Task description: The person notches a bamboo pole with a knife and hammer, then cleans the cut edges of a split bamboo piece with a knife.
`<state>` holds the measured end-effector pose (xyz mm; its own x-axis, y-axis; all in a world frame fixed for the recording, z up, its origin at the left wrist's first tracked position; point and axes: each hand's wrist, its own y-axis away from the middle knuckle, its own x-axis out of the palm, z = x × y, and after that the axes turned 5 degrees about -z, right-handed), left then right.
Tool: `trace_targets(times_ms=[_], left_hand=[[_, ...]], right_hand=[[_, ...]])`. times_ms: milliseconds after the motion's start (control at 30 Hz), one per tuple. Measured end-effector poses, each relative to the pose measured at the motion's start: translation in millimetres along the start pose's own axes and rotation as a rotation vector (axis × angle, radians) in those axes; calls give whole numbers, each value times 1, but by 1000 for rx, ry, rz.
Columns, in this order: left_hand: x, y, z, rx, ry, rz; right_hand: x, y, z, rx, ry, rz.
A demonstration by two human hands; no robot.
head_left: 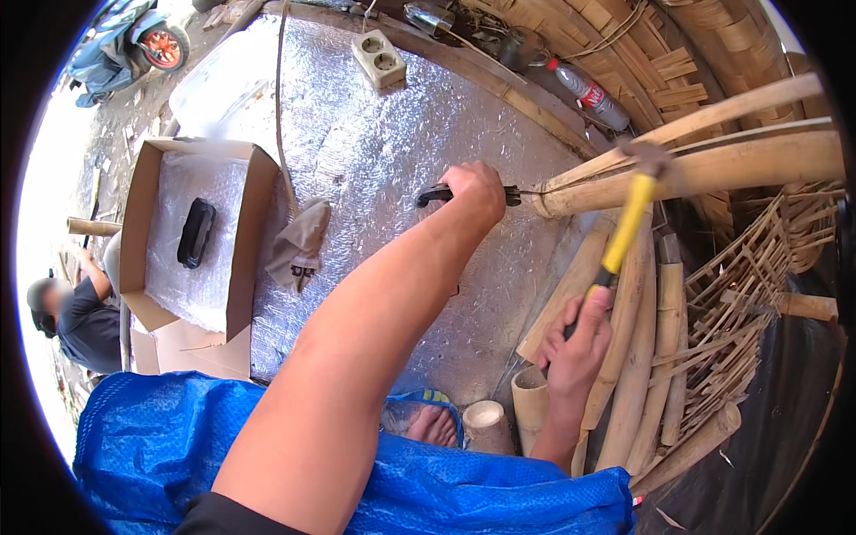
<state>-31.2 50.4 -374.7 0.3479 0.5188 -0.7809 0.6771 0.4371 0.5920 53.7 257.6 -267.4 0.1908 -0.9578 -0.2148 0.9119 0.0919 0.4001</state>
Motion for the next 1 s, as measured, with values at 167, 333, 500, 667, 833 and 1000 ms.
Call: trace_targets(times_ms=[167, 333, 500, 667, 833, 1000], left_hand=[[-3, 3, 1, 11, 0, -18], [-1, -5, 7, -15, 3, -47], [-2, -3, -8, 25, -64, -4], [10, -21, 4, 15, -143, 28], [1, -10, 1, 29, -152, 25], [10, -7, 10, 45, -137, -16]], right_hand=[[4, -31, -70, -70, 277, 10], [-2, -3, -4, 74, 130, 103], [5, -48, -84, -733, 432, -154], [-20, -37, -35, 126, 217, 49], [-23, 2, 6, -52, 24, 20], [-18, -2, -31, 307, -74, 165]])
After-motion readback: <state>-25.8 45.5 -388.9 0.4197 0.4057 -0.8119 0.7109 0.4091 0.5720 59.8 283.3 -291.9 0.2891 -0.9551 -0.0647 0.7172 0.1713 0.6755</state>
